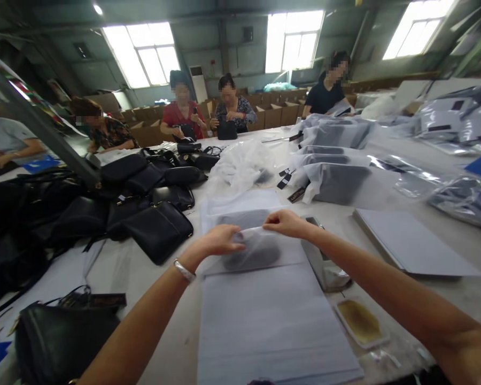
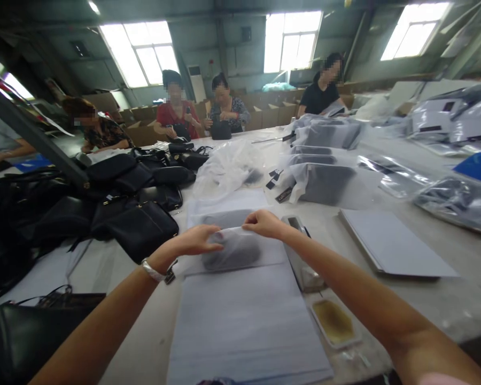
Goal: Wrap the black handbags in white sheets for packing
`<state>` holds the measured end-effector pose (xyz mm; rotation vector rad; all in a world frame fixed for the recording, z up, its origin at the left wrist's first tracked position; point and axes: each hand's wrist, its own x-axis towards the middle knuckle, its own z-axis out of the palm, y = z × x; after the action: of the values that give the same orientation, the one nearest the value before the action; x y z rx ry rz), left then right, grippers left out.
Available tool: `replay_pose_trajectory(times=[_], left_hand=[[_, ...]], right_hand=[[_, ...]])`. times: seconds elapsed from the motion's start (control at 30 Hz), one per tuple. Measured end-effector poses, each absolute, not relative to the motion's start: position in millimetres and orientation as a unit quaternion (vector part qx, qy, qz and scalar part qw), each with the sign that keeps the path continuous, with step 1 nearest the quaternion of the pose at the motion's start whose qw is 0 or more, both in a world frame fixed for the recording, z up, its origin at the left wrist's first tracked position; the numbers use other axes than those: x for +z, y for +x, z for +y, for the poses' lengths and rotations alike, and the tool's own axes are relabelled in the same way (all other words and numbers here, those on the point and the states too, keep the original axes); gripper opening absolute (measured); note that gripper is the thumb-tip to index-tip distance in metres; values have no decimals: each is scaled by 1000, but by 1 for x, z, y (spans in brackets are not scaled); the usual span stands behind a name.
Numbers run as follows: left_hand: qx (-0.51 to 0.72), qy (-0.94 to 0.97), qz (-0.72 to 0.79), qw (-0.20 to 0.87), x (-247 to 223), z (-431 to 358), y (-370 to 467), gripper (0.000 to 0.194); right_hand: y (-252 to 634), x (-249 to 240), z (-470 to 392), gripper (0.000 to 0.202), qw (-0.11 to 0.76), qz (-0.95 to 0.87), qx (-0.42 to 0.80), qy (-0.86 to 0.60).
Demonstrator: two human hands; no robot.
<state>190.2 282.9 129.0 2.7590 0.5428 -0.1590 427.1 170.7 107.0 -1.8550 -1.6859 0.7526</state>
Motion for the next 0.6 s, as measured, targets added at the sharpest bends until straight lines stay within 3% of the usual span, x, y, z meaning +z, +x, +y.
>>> replay_pose_trajectory(times=[0.07,0.13,0.27,0.33,0.43,0.6], left_hand=[[-35,966,223,125,123,277,195,25],[-20,964,244,101,117,273,198,25],[-7,964,257,62,111,270,199,21],[-9,966,253,46,108,272,199,20],[-11,969,244,26,104,275,199,20],[0,972,233,7,95,282,198,18]], right_hand=[[423,111,165,30,263,-621,225,-704],[413,114,156,36,258,-646,139,-705],[394,110,150,67,166,-736,2,-657],[393,104,156,55,120,-741,-15,-661],[399,94,168,15,94,-721,-17,-686],[410,87,173,13,110,-702,-17,-704]])
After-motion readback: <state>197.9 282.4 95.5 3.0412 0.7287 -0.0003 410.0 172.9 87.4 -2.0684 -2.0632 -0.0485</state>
